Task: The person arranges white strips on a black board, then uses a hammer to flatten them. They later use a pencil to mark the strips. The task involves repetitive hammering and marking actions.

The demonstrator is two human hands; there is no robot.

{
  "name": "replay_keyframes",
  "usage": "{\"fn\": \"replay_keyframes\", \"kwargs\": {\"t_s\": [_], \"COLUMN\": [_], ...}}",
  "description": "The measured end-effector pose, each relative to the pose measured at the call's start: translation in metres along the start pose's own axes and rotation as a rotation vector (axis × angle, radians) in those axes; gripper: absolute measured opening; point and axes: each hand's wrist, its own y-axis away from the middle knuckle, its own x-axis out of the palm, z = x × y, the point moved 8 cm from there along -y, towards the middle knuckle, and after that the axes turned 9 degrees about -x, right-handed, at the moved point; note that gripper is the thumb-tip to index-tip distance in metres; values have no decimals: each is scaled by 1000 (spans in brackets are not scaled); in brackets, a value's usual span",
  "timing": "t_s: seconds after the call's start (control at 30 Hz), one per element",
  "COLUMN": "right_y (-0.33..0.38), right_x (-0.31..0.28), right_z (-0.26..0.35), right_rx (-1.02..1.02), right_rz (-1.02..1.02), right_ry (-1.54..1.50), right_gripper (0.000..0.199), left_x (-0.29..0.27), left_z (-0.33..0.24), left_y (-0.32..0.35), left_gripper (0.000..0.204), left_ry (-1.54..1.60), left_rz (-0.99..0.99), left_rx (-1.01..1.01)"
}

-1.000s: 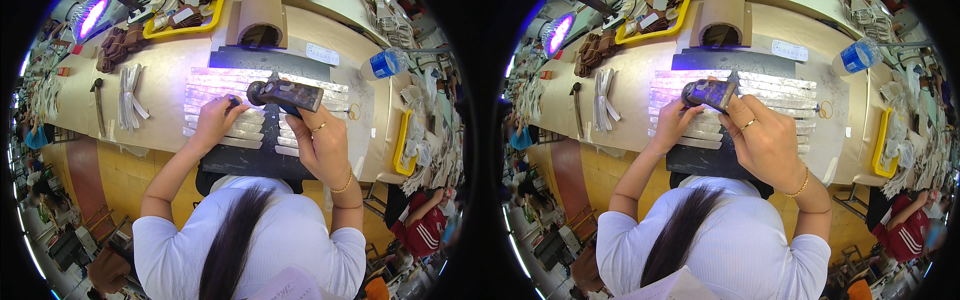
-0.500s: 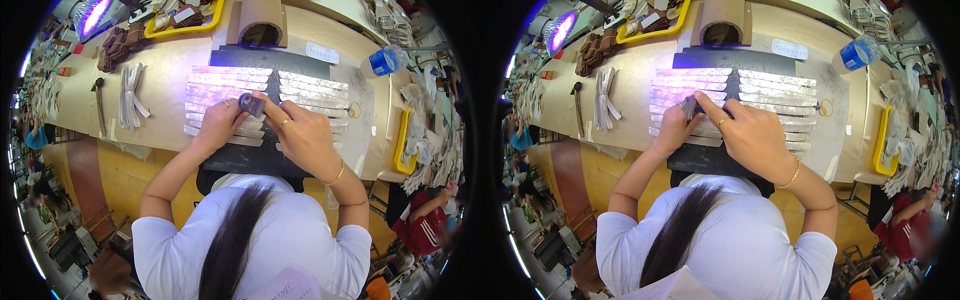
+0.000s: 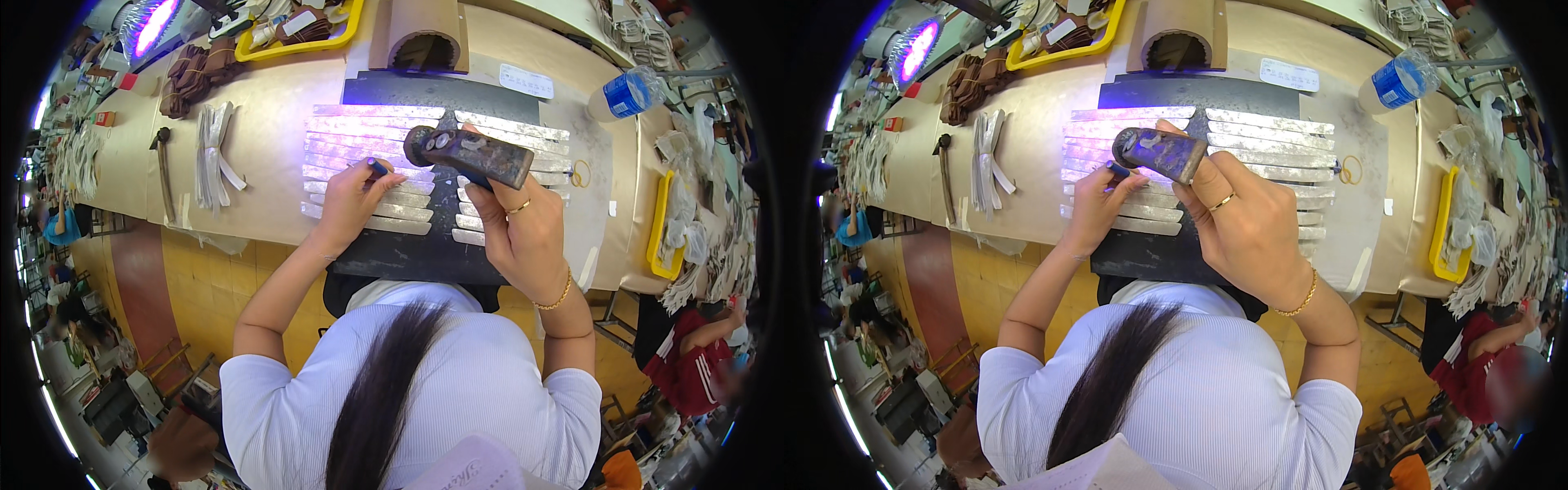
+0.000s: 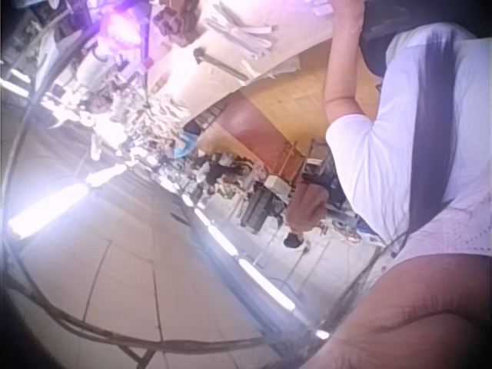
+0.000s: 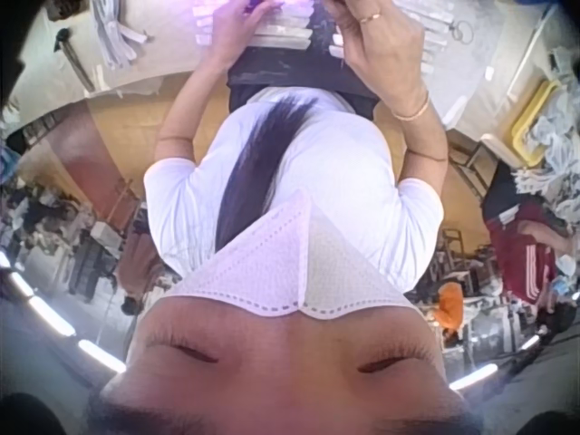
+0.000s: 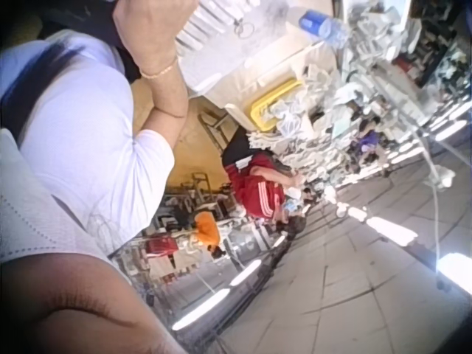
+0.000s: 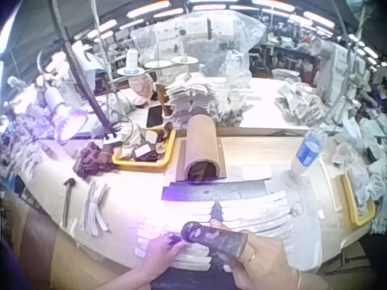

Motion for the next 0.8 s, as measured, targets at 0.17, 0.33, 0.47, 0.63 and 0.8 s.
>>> {"fn": "replay_keyframes", "kwargs": {"t_s": [0.17,0.33,0.47,0.63,0.8], "right_y": [0,2,-1,-1,16], "right_x": [3,3,2,-3,35], "right_z": [0,-1,1,14,-7], "right_rx": [-11,-18,-4,-118,73], "right_rz": [10,1,26,-133,304], "right_ry": [-24,-12,2,-197,50], "right_gripper": [36,35,34,46,46], "left_x": [3,4,8,10,13], "left_z": [0,-2,-18,-30,-26], "left_y": [1,1,4,11,13], "left_gripper": [17,18,18,17,20], "left_ry": [-53,-114,-276,-307,-370], "left_rz": [9,17,-1,-17,28], "left_rx": [26,38,215,393,265]}}
